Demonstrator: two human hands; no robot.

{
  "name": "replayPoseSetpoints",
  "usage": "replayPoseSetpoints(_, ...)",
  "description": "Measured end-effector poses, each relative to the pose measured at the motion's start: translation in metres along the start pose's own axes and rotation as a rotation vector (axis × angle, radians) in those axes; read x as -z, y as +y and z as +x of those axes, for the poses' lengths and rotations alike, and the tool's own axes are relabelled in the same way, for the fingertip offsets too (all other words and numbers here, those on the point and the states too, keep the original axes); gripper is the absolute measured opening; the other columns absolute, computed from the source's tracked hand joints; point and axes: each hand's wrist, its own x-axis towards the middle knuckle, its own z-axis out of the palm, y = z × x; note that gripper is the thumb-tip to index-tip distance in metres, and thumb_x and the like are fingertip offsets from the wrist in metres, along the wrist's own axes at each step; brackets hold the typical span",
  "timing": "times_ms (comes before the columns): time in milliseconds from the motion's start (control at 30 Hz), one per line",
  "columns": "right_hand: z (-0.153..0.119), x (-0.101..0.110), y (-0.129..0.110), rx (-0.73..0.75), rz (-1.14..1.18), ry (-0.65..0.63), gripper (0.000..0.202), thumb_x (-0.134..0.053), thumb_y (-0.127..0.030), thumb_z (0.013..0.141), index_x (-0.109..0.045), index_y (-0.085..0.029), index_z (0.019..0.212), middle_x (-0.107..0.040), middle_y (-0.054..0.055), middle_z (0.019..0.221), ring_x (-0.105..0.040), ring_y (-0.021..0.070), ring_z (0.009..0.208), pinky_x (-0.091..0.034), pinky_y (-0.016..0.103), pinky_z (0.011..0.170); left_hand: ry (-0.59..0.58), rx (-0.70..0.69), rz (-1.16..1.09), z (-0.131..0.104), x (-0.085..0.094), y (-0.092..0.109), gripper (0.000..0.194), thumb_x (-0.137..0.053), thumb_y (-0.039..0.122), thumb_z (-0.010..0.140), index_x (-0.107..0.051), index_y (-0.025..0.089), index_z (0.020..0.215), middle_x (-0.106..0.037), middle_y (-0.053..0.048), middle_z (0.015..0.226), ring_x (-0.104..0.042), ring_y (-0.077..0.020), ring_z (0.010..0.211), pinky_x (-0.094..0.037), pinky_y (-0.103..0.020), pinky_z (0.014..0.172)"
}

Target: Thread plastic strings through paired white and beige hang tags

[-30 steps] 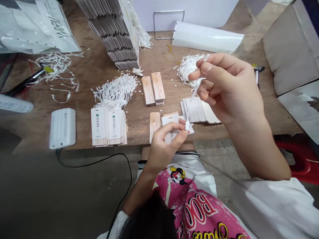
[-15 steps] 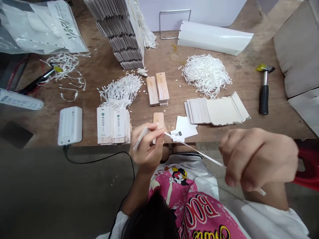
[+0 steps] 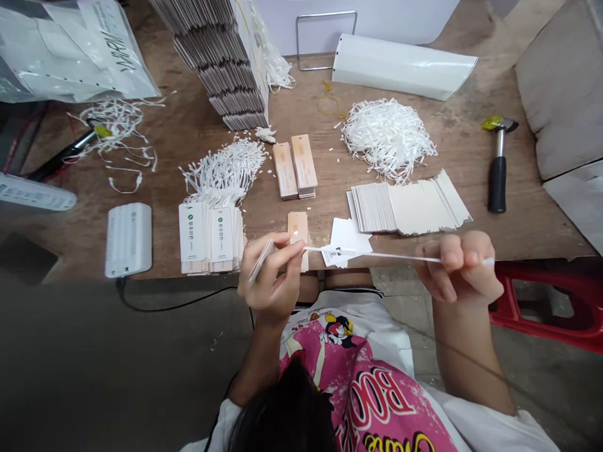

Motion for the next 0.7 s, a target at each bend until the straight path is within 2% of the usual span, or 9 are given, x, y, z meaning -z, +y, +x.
replayPoseSetpoints(67,0.002,-0.008,0.004,0.03,0.031,0.173,0.005,-0.073,-0.029,0.076,-0.07,-0.027,0.079,-0.072,-0.006,0.076,-0.03,-0.0002,0.023,-0.023,0.017,0.024,-0.018,-0.03,0.009,-0.001,0.0,0.001,0.022,-0.075,0.0,0.069,-0.07,0.017,0.082,-0.067,-0.002,0.087,-0.065,-0.0133,0.079,-0.055,-0.026,0.072)
replayPoseSetpoints(133,0.004,-0.018,0.008,0.027,0.038,0.326,0.006,-0.073,-0.026,0.076,-0.071,-0.024,0.081,-0.073,-0.005,0.08,-0.038,0.0004,0.029,-0.028,0.017,0.028,-0.036,-0.023,0.01,-0.004,-0.001,0.002,0.023,-0.075,-0.001,0.069,-0.07,0.017,0.082,-0.067,-0.003,0.087,-0.066,-0.0132,0.079,-0.056,-0.026,0.072)
replayPoseSetpoints(233,0.007,-0.03,0.013,0.058,0.008,0.53,0.006,-0.073,-0.023,0.073,-0.068,-0.02,0.076,-0.072,-0.004,0.077,-0.047,0.0028,0.034,-0.031,0.017,0.03,-0.038,0.01,0.0,-0.009,-0.003,0.004,0.022,-0.074,-0.001,0.07,-0.07,0.018,0.083,-0.067,-0.002,0.088,-0.066,-0.0133,0.08,-0.056,-0.026,0.073)
replayPoseSetpoints(367,0.012,-0.041,0.019,0.193,-0.076,0.713,0.011,-0.069,-0.023,0.074,-0.061,-0.017,0.068,-0.07,-0.003,0.07,-0.049,0.0043,0.033,-0.027,0.016,0.026,-0.025,0.076,0.022,-0.014,-0.004,0.003,0.02,-0.074,0.001,0.07,-0.07,0.017,0.081,-0.069,-0.002,0.085,-0.066,-0.0134,0.08,-0.055,-0.028,0.077)
replayPoseSetpoints(500,0.014,-0.044,0.024,0.199,-0.143,0.756,0.011,-0.066,-0.021,0.075,-0.057,-0.017,0.07,-0.069,-0.002,0.073,-0.053,0.0048,0.039,-0.032,0.015,0.029,-0.031,0.143,0.044,-0.015,-0.003,0.0,0.019,-0.074,0.001,0.07,-0.07,0.016,0.081,-0.07,-0.002,0.083,-0.066,-0.0132,0.079,-0.053,-0.028,0.08)
replayPoseSetpoints(633,0.006,-0.042,0.027,0.129,-0.191,0.65,0.005,-0.065,-0.019,0.078,-0.061,-0.017,0.075,-0.067,-0.002,0.069,-0.055,0.0068,0.041,-0.038,0.018,0.035,-0.028,0.166,0.059,-0.014,0.0,-0.001,0.017,-0.074,0.002,0.07,-0.07,0.016,0.08,-0.07,-0.002,0.083,-0.065,-0.0135,0.08,-0.052,-0.028,0.08)
replayPoseSetpoints(700,0.0,-0.043,0.029,0.018,-0.243,0.559,0.002,-0.066,-0.019,0.08,-0.065,-0.016,0.079,-0.068,-0.001,0.068,-0.056,0.0074,0.045,-0.04,0.018,0.038,-0.027,0.18,0.058,-0.012,0.001,-0.001,0.016,-0.074,0.003,0.071,-0.071,0.016,0.079,-0.069,-0.002,0.083,-0.065,-0.0138,0.08,-0.052,-0.028,0.079)
